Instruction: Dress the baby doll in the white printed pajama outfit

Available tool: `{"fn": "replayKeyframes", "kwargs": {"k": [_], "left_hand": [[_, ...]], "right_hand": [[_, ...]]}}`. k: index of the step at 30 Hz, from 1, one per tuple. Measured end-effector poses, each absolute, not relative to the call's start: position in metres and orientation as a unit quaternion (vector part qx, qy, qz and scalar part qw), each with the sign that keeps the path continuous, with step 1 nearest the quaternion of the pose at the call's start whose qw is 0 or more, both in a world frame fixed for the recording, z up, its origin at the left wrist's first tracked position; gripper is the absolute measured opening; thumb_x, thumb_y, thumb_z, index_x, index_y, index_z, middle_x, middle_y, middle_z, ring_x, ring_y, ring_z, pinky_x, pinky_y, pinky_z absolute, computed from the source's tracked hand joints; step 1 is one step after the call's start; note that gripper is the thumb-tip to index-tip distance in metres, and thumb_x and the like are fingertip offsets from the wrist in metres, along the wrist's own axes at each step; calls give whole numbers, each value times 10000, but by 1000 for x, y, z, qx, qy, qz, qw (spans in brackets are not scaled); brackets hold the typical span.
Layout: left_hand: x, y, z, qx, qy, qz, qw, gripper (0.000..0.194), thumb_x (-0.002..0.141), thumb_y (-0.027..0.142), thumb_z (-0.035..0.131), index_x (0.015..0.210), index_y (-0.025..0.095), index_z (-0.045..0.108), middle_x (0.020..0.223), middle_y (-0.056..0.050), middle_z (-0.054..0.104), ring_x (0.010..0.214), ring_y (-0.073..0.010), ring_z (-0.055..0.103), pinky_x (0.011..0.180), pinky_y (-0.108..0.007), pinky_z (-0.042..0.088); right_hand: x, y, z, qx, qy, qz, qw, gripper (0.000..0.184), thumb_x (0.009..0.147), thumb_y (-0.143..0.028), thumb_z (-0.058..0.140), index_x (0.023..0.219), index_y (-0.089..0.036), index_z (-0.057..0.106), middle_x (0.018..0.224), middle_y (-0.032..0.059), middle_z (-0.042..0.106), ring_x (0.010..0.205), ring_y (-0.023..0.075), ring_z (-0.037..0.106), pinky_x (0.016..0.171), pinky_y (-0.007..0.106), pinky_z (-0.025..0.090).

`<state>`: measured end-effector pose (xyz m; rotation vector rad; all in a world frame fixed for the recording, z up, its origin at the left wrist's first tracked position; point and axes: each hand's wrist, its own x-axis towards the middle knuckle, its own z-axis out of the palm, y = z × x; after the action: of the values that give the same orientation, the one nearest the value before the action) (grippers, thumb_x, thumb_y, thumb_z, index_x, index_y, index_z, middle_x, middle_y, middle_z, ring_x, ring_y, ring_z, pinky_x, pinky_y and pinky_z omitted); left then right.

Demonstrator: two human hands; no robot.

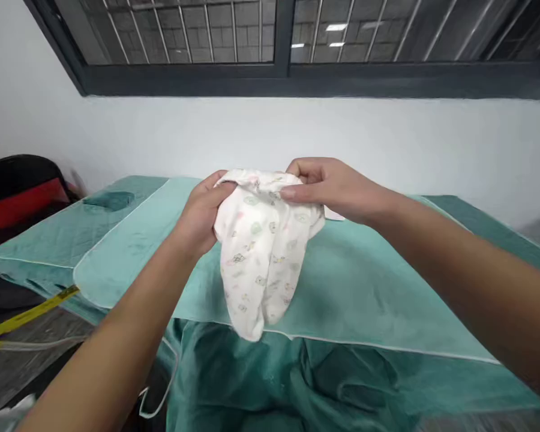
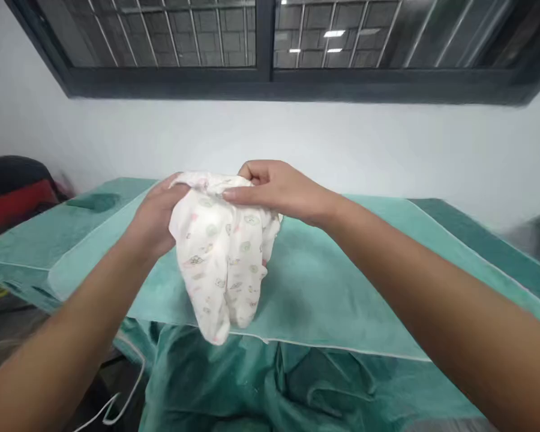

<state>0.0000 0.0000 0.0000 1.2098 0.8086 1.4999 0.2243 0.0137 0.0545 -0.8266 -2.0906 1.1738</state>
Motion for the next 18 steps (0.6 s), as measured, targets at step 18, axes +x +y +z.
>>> {"fn": "replayKeyframes", "kwargs": {"k": [18], "left_hand": [[37, 2, -18, 507, 390, 604, 476, 235, 729, 269, 722, 722, 181, 504, 639, 56, 490, 561, -78, 480, 510, -191, 367]], "right_hand": [[216, 20, 24, -345, -828, 422, 135, 330, 705, -465, 792, 870, -185, 739, 839, 36, 711, 761, 186, 640, 629, 256, 465]]}}
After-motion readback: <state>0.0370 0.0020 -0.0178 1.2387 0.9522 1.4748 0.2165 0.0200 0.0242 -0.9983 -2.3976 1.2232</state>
